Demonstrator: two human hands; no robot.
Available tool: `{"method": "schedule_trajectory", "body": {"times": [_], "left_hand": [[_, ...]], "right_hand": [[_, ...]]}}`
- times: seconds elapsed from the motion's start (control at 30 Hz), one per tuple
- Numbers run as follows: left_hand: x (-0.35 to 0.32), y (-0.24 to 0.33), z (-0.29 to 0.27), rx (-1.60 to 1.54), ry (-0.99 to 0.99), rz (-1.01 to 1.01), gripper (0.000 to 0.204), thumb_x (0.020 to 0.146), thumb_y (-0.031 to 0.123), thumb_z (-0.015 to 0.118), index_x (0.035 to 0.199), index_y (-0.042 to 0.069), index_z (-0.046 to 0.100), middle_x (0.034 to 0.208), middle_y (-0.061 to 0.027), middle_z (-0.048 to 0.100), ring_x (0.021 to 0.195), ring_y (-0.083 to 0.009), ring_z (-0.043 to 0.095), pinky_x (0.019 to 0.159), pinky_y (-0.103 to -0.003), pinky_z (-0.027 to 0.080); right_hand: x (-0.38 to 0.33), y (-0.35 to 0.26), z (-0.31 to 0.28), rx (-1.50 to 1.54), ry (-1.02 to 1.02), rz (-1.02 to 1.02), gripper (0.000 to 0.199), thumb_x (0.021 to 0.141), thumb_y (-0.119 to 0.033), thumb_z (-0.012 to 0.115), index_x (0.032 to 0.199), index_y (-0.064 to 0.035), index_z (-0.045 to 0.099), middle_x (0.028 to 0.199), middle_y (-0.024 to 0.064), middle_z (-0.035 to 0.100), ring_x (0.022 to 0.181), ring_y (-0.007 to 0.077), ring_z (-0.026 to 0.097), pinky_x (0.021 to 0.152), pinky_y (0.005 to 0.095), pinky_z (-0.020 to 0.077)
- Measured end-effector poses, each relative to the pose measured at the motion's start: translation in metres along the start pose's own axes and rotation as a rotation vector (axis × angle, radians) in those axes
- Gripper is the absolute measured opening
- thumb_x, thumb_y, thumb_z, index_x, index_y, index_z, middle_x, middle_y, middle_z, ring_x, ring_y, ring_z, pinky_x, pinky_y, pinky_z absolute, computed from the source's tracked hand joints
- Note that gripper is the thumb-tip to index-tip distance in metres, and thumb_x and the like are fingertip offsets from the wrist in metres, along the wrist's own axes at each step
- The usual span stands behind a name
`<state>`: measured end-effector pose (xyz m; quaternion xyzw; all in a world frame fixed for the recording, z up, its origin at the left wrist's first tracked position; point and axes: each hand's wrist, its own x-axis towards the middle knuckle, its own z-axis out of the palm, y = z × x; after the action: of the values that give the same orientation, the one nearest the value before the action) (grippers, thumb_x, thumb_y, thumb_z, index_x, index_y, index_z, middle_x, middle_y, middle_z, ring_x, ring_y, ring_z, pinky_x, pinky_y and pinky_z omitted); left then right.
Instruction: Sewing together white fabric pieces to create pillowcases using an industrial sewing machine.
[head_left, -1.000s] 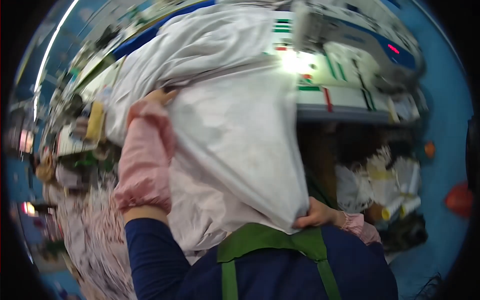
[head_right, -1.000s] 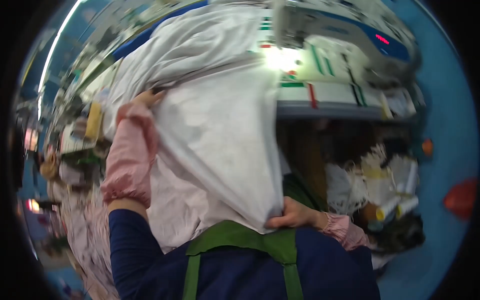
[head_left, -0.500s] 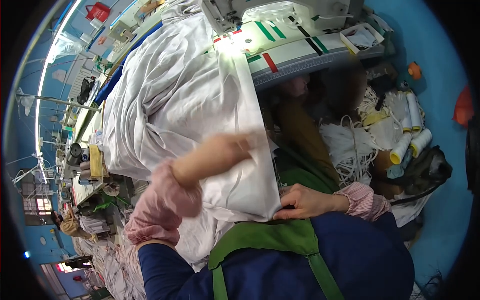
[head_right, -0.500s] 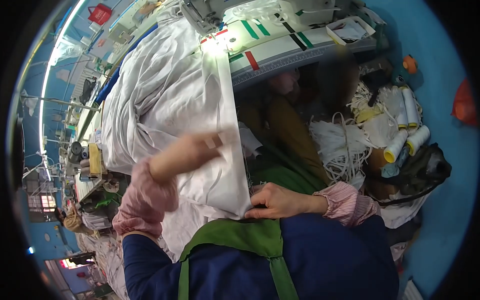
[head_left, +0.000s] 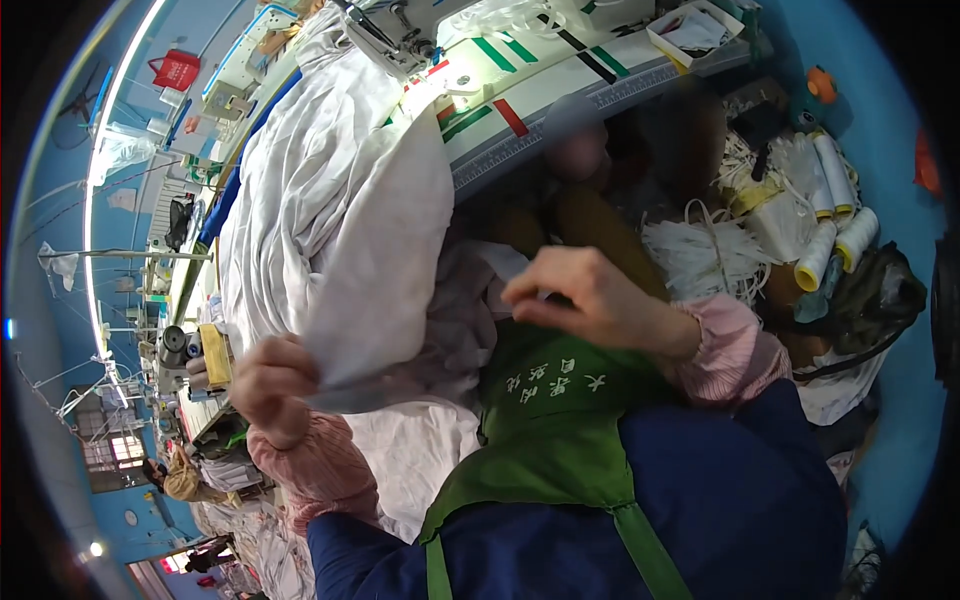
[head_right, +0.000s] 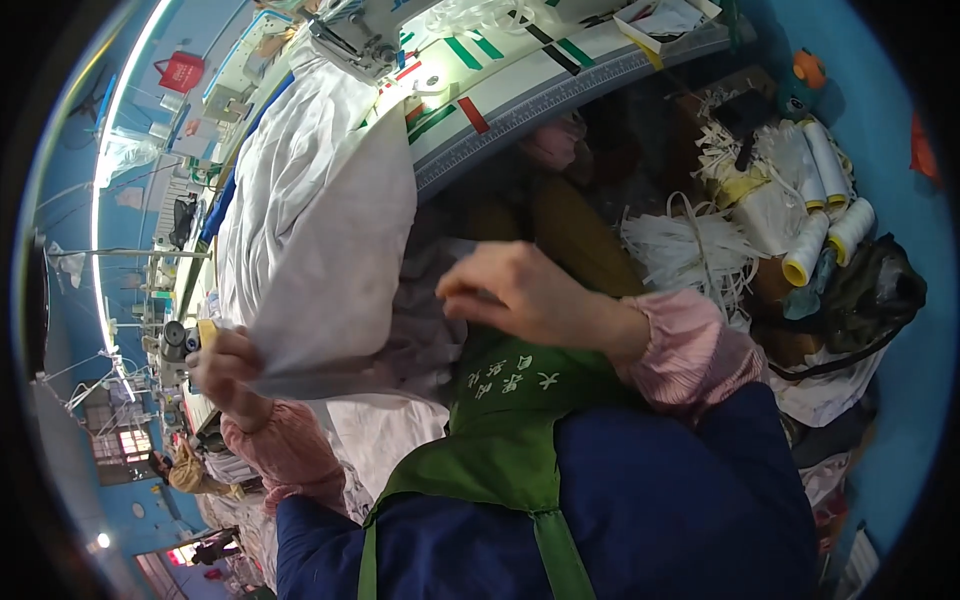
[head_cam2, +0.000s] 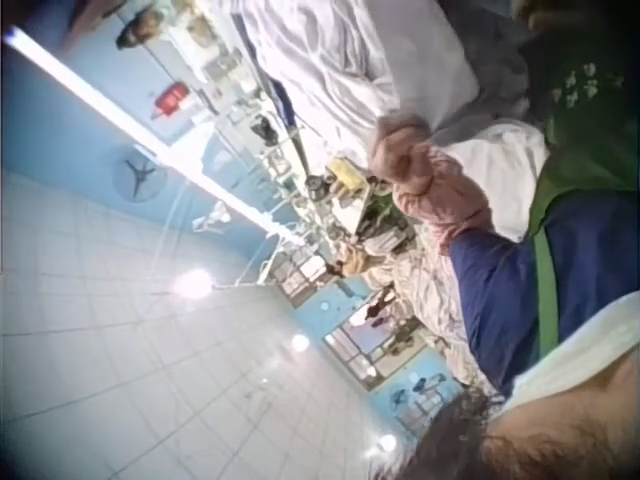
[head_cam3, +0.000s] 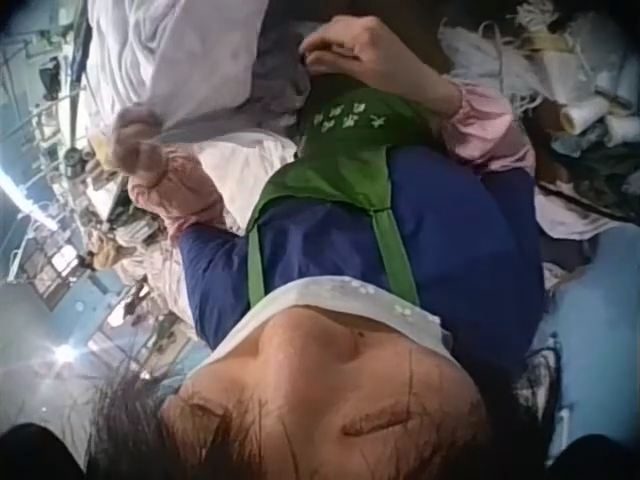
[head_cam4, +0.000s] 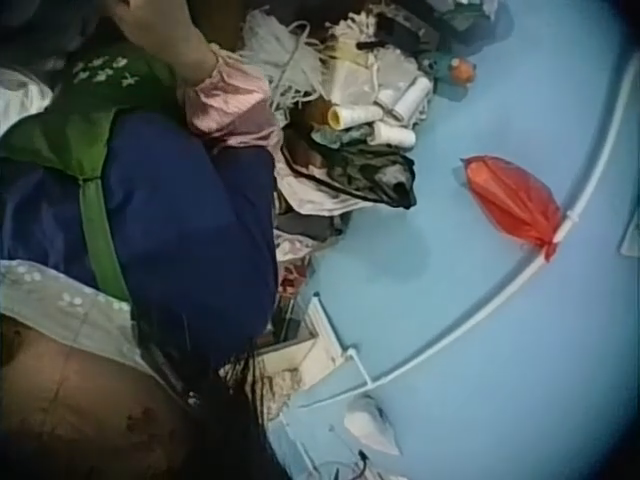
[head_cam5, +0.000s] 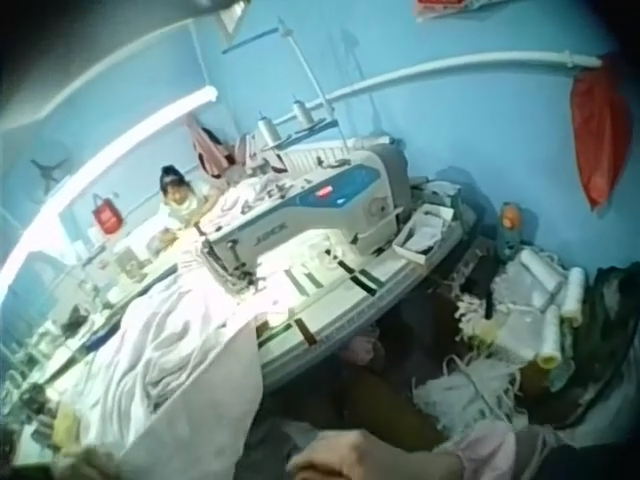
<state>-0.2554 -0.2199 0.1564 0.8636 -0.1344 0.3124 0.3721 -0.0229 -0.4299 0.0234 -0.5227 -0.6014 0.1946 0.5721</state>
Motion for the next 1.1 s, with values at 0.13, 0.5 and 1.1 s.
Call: {"method": "schedule_trajectory", "body": {"times": [0.13, 0.5, 1.1], "left_hand": [[-0.018, -0.01, -0.013, 0.07, 0.265, -0.094, 0.024, 0.087, 0.016, 0.073, 0.071, 0.005, 0.058, 0.068, -0.0073, 0.057, 0.052, -0.0109, 0.044, 0.05, -0.025, 0.036], [0.035, -0.029, 0.047, -0.382, -0.475, 0.126, 0.013, 0.088, 0.008, 0.06, 0.083, -0.003, 0.065, 0.086, -0.0149, 0.064, 0.064, -0.0233, 0.062, 0.054, -0.033, 0.05], [0.055, -0.296, 0.07, 0.69, -0.379, -0.385, 0.048, 0.084, 0.031, 0.069, 0.127, 0.011, 0.061, 0.132, -0.0131, 0.055, 0.129, -0.0312, 0.046, 0.106, -0.045, 0.032]], "right_hand": [[0.053, 0.004, -0.004, -0.149, 0.059, -0.112, 0.016, 0.086, -0.013, 0.072, 0.097, -0.0027, 0.068, 0.089, 0.0097, 0.069, 0.084, 0.0263, 0.065, 0.075, 0.0395, 0.0511], [0.082, -0.001, -0.009, -0.462, -0.142, -0.646, 0.013, 0.067, -0.016, 0.06, 0.075, -0.0081, 0.054, 0.073, 0.0014, 0.048, 0.072, 0.0184, 0.053, 0.062, 0.0299, 0.049], [-0.031, 0.096, -0.003, -0.37, -0.168, -0.067, 0.013, 0.071, -0.006, 0.067, 0.084, -0.0056, 0.068, 0.086, 0.002, 0.068, 0.079, 0.0188, 0.064, 0.064, 0.0293, 0.0542]]}}
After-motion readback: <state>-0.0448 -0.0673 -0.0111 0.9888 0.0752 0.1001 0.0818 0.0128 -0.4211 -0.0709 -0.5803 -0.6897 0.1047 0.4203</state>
